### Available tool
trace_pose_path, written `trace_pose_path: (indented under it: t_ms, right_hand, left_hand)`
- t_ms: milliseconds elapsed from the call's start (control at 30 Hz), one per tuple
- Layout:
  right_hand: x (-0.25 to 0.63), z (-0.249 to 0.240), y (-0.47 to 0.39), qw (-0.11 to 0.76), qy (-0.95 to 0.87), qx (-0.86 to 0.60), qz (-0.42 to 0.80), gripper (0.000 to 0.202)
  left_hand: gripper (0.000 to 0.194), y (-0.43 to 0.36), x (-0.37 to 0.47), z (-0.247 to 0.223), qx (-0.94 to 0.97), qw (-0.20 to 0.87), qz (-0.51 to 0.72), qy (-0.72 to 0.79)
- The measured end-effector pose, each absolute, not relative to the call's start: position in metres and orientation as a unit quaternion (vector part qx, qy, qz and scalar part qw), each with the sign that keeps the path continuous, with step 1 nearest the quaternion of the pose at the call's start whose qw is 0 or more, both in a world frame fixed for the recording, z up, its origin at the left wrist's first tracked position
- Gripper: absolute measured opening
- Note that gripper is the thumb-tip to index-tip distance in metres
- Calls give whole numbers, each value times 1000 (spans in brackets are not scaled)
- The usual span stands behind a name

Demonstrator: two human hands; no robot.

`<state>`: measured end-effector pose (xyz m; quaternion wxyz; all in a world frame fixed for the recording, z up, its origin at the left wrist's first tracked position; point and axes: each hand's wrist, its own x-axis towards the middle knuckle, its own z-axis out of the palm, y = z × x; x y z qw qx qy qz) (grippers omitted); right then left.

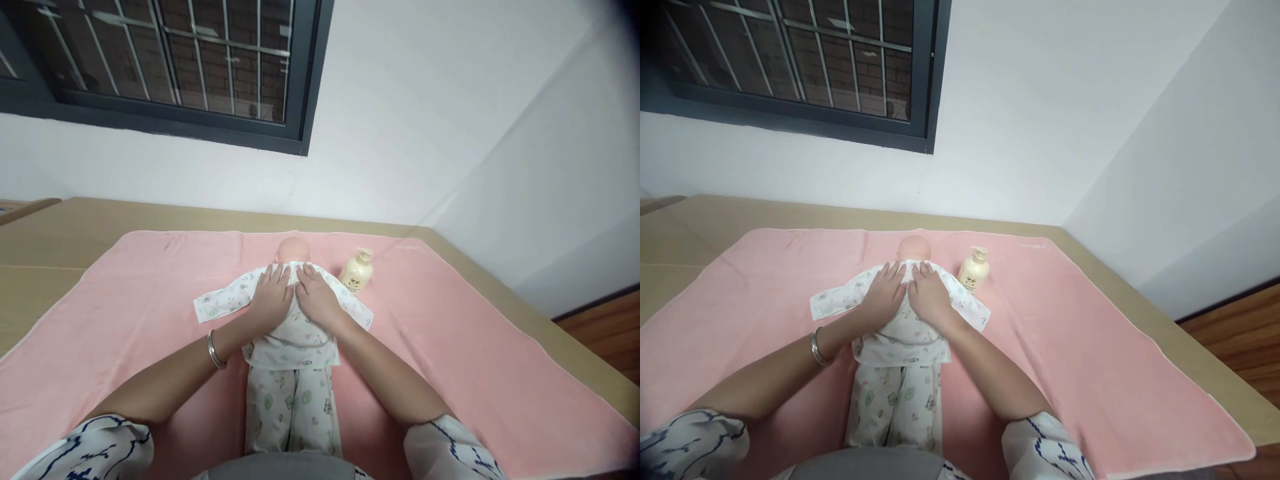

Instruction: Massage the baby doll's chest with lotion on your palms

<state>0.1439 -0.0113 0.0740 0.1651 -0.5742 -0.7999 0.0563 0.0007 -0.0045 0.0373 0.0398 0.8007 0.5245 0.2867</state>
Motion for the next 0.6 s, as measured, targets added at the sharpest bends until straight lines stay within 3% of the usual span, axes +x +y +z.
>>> trace_pose_path:
  t_ms: [133,400,600]
  right_hand:
    - [147,66,7,189,-772,-604,60,54]
    - [131,68,-42,171,-818,-547,37,52]
    - [152,69,5,193,-799,-565,65,49]
  left_hand:
    - [49,-17,6,35,807,22,301,507]
    - [49,12,-12,42,790,162,298,511]
    - [49,-5,0,34,789,107,316,516]
